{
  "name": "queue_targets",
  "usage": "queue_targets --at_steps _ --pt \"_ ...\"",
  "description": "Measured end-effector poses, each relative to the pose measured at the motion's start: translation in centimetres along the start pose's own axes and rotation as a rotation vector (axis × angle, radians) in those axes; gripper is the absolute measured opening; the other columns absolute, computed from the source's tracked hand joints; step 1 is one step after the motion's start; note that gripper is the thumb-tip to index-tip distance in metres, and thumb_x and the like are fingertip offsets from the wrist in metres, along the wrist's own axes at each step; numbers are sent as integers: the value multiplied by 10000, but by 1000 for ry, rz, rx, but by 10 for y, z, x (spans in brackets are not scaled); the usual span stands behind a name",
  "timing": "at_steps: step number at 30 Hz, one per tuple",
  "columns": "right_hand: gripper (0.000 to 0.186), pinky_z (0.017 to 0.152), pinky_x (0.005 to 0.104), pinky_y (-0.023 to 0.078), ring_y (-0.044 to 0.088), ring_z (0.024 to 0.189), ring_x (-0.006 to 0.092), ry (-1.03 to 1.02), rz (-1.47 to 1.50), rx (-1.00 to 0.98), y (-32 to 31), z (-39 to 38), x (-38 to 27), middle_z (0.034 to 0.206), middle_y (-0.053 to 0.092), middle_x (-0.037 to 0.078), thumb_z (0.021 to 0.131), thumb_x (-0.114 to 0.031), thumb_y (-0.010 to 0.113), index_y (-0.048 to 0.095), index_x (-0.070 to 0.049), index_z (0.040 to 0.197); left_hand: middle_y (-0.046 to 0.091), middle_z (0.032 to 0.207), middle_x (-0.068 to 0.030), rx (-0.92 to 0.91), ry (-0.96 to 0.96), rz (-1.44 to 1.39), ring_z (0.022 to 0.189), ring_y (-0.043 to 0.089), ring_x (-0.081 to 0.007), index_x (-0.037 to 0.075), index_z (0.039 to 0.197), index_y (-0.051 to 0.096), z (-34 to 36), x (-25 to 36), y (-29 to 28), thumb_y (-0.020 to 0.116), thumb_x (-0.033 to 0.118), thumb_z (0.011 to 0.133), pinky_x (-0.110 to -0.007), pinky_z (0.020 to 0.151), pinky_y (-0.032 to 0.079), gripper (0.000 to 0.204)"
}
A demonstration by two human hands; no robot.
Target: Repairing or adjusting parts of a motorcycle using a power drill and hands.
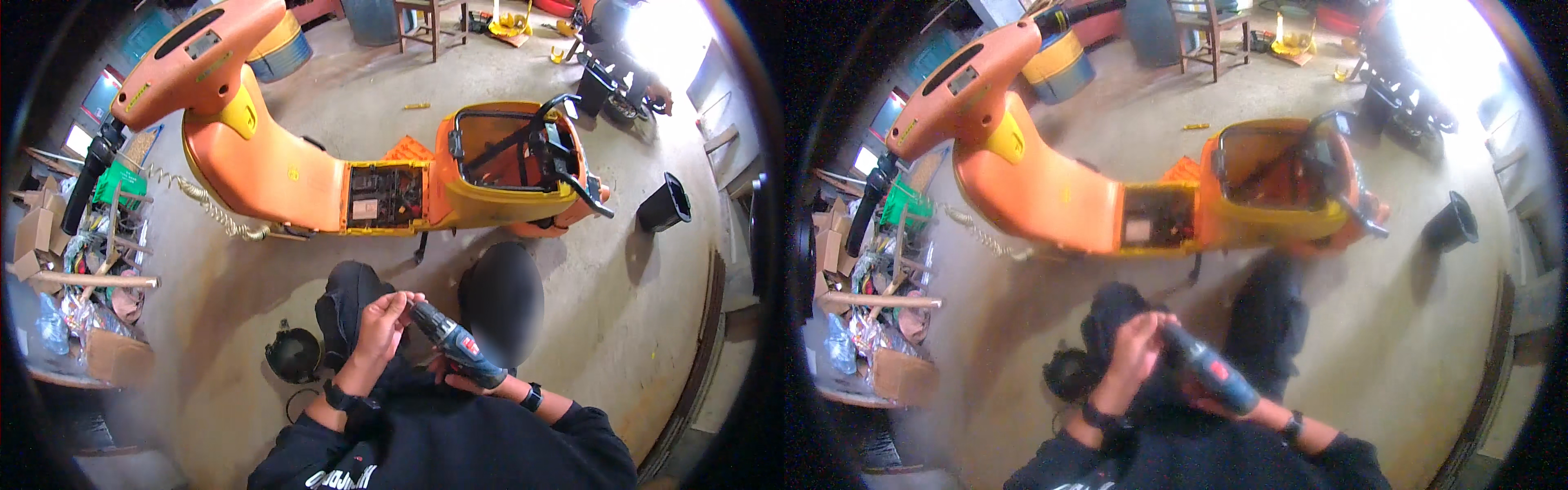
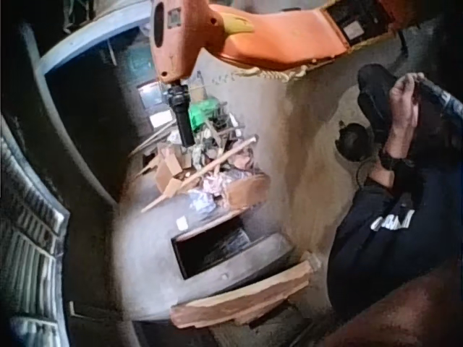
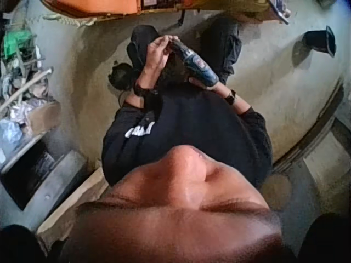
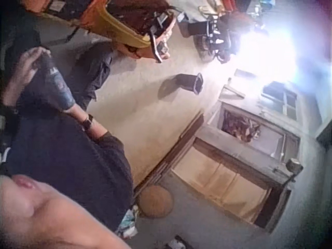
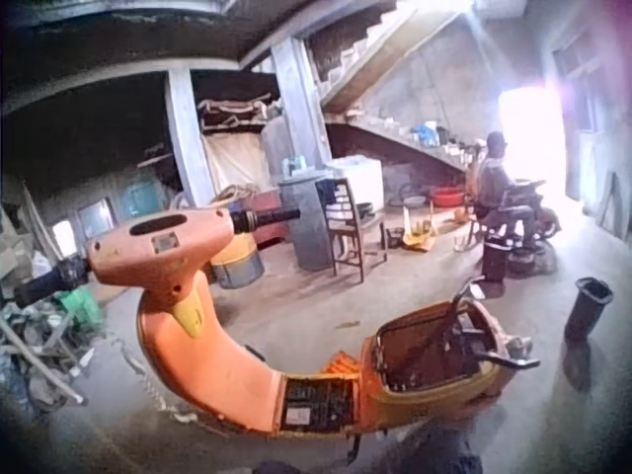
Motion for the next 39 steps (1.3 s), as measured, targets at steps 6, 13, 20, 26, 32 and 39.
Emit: queue_targets --at_steps 6,13,20,26,32,39 --pt "474 923 329 491 609 1021 165 107 94 33 -7 7 -4 1148 626 61 916 -72 662 466 -64 1347 698 1071 -143 48 -40 46 980 665 -193 6 1044 669 11 -6 -12 579 163 991 -331 911 528 188" --pt "472 888 336 520 623 999 158 278 272 155 -44 14 45 1085 653 64 922 -149 686 491 -62 1343 698 1031 -177 54 -230 186 904 668 -212 29 941 605 67 -27 -31 506 197 1012 -347 858 525 207" --pt "446 818 312 536 635 914 141 367 333 173 -99 25 71 1036 670 57 927 -130 665 508 -39 1335 595 768 -102 236 -426 -80 849 635 -333 49 855 569 126 -66 -32 503 175 989 -506 872 503 195" --pt "400 725 294 534 619 841 128 427 534 197 -116 55 50 1017 665 59 918 -121 657 542 -19 1286 575 742 -86 416 -601 -165 817 619 -329 78 818 561 146 -66 -40 522 196 974 -524 893 494 199" --pt "263 695 272 515 604 812 111 470 551 212 -131 58 -69 948 647 35 930 -177 654 617 -28 1144 543 700 -52 445 -717 -211 820 617 -303 96 798 551 127 -41 26 507 239 980 -516 909 485 235" --pt "319 859 310 510 609 963 126 386 528 490 -135 12 -228 1116 639 15 934 -146 646 587 -70 1238 471 643 -18 428 -800 -94 743 569 -248 116 767 509 110 13 190 529 253 965 -470 873 497 241"
Point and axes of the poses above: each hand's wrist, its own z-axis towards the middle knuckle, its own y-axis out of the palm, x = y × z, the point moved 6 cm from there along z, towards the middle knuckle
